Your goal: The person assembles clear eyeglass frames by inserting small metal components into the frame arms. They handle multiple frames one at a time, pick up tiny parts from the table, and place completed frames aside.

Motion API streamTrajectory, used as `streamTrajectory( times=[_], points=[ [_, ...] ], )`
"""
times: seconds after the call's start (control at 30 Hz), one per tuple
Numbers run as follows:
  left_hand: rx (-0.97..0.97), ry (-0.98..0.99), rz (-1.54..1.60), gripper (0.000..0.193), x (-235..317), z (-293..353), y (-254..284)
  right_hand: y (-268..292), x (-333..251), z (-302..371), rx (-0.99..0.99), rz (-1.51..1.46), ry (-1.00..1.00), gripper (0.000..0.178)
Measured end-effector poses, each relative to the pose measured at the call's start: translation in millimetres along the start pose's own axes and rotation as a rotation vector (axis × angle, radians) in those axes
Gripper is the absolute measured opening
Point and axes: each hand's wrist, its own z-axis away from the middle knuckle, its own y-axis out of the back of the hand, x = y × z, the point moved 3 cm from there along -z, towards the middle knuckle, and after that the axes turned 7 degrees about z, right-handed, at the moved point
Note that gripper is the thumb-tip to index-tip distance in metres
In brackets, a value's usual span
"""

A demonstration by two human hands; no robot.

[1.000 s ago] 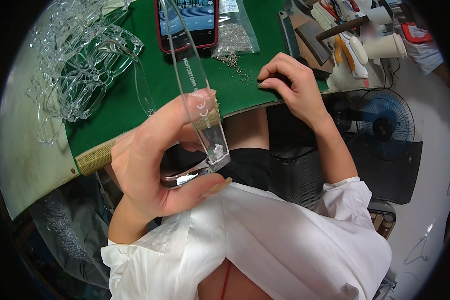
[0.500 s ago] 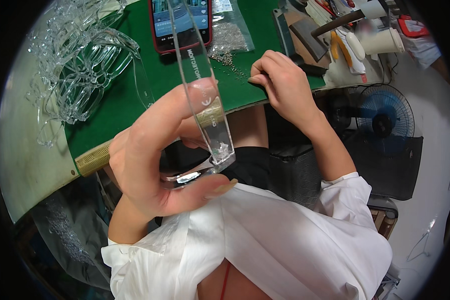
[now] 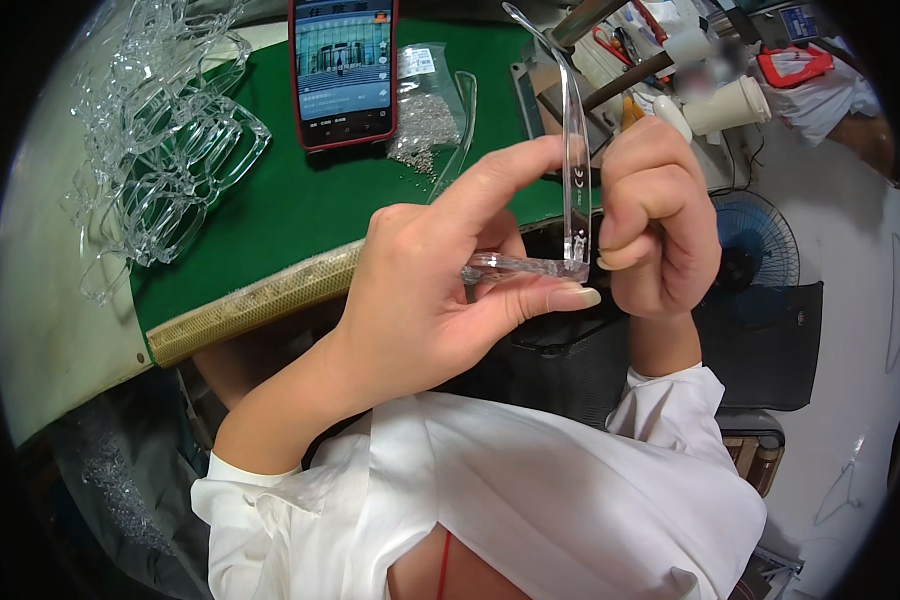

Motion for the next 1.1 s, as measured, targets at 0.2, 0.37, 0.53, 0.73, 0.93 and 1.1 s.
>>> streamTrajectory(
  times=[0.2, 0.37, 0.53, 0.73, 0.93, 1.1],
  points=[
    [0.027, -0.061, -0.133, 0.068, -1, -2, -5, 3, 0, -5, -0.028, 0.076, 0.052, 0.019],
    [0.039, -0.058, -0.137, 0.068, -5, 0, -3, 3, 2, -4, -0.059, 0.029, 0.008, 0.017],
    [0.049, -0.067, -0.121, 0.068, -6, -1, -4, 2, 4, 1, -0.037, -0.05, -0.073, 0.016],
    [0.051, -0.082, -0.101, 0.067, -6, 0, -3, 1, 4, 1, -0.023, -0.084, -0.088, 0.015],
    [0.038, -0.053, -0.031, 0.066, -7, 0, -4, -2, 6, 3, -0.006, -0.112, -0.104, 0.016],
    [0.044, -0.046, 0.097, 0.065, -7, -3, -6, -4, 5, 5, 0.046, -0.117, -0.118, 0.017]
  ],
)
